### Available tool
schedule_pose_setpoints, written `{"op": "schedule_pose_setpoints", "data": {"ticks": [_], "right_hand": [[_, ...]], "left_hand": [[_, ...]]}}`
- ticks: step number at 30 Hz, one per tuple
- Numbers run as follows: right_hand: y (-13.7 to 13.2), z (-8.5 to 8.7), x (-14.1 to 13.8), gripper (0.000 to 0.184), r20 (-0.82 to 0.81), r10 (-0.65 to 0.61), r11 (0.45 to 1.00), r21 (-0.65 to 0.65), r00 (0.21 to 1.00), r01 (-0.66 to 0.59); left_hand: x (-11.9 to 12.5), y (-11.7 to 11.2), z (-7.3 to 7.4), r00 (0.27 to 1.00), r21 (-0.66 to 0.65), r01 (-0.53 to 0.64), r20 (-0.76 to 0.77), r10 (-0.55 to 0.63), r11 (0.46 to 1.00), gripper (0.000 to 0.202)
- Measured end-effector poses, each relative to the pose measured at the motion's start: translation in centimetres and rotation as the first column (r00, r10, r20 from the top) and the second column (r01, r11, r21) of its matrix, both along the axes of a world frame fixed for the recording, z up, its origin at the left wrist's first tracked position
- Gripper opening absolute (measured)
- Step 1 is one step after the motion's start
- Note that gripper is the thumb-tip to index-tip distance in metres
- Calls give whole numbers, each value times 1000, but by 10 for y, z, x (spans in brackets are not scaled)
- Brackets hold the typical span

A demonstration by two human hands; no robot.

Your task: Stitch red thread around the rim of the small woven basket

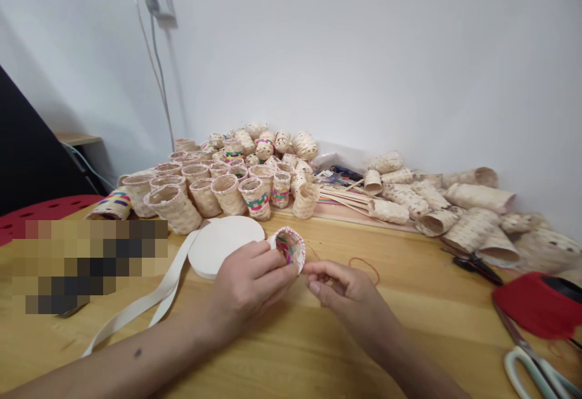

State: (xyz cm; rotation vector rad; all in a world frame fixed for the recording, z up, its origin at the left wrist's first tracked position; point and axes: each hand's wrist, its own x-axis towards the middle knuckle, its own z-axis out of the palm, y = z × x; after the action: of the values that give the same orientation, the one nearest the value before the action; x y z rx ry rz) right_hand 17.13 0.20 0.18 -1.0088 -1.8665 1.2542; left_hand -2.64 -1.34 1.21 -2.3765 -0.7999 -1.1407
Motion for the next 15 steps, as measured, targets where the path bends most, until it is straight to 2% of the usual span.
{"op": "schedule_pose_setpoints", "data": {"ticks": [3,6,8,10,13,15], "right_hand": [[-3,0,-2,21,-79,-54,996,-78,995,48],[-7,2,-7,20,-104,-112,993,-44,988,108],[-9,4,-8,19,-58,-128,990,56,990,131],[-9,8,-6,19,33,-144,963,235,989,133],[-7,15,2,18,126,-208,851,512,970,116],[-6,17,7,17,154,-228,801,591,962,95]], "left_hand": [[1,0,0,1000,-28,-3,13,3,1000,13],[2,0,-5,1000,-65,16,-3,-16,998,11],[3,0,-8,999,-71,38,-22,-40,997,12],[3,1,-9,998,-68,47,-43,-50,997,13],[3,0,-8,995,-81,38,-88,-46,996,15],[3,-1,-7,991,-100,36,-122,-48,994,15]]}}
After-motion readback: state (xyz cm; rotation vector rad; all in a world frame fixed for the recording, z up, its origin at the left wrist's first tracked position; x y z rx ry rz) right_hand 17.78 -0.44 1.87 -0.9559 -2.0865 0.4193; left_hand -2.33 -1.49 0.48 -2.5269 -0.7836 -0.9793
